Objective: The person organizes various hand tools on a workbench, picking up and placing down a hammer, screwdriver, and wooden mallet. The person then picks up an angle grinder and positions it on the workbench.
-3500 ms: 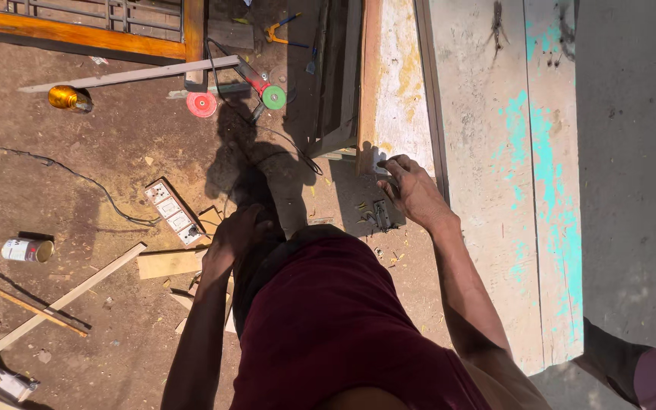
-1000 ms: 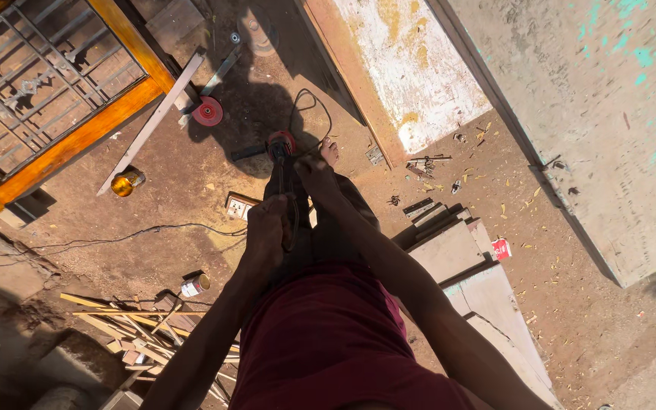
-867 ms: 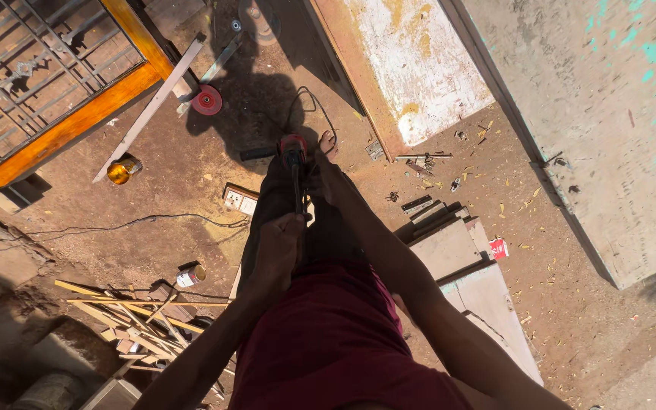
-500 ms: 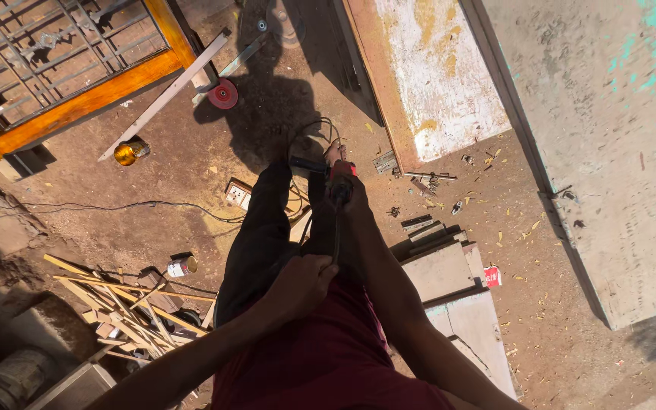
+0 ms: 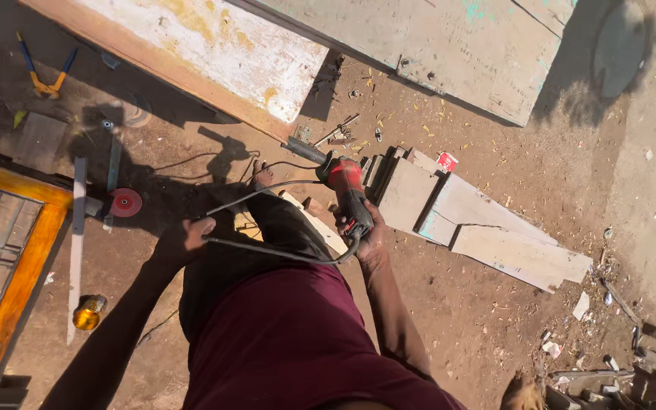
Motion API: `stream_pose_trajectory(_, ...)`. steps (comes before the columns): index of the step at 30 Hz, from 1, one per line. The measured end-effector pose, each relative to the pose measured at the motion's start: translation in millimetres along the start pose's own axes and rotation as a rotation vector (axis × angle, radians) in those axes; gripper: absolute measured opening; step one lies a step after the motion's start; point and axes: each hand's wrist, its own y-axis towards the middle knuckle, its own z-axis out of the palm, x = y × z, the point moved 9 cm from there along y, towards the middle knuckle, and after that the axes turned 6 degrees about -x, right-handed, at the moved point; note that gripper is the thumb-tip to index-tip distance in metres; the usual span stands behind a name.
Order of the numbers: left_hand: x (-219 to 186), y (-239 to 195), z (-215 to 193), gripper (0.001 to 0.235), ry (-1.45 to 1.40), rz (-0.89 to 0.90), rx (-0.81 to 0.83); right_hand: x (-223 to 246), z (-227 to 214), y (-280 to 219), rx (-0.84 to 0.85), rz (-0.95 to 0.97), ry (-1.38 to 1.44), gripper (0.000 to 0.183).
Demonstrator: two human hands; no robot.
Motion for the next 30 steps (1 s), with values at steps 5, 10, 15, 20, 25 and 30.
stream_pose_trajectory(5,-12.1,55.2,-10.9,0.009,-0.082,0.108,-0.249,-19.7,-14.0,-74.8,0.061,-0.158,0.23,0.057)
stream_pose_trajectory(10,-48.6,98.9,-20.8,0.008,0.215,-0.02,-0.277,-18.6,-73.7,-66.5,-0.069,-0.188,0.443,0.058)
stream_pose_trajectory(15,-82.5,138.1,4.3,0.01,0.12,-0.147,-0.164,32.8,-112.2,-41.0,-0.121,-0.234,0.583,0.054)
stream_pose_trajectory(20,-157.6,179.6,82.6,0.013,0.031,-0.346,0.329,94.6,-117.4,-35.9,-0.093,-0.133,0.806,0.061)
stream_pose_trajectory(25,-333.1,252.3,97.5,0.016,-0.233,-0.015,-0.13,165.8,-129.1,-24.8,-0.098,-0.155,0.907,0.057)
stream_pose_trajectory(30,-450.8,299.6,50.4,0.014,-0.279,0.49,-0.591,206.1,-130.9,-30.9,-0.11,-0.146,0.972,0.054)
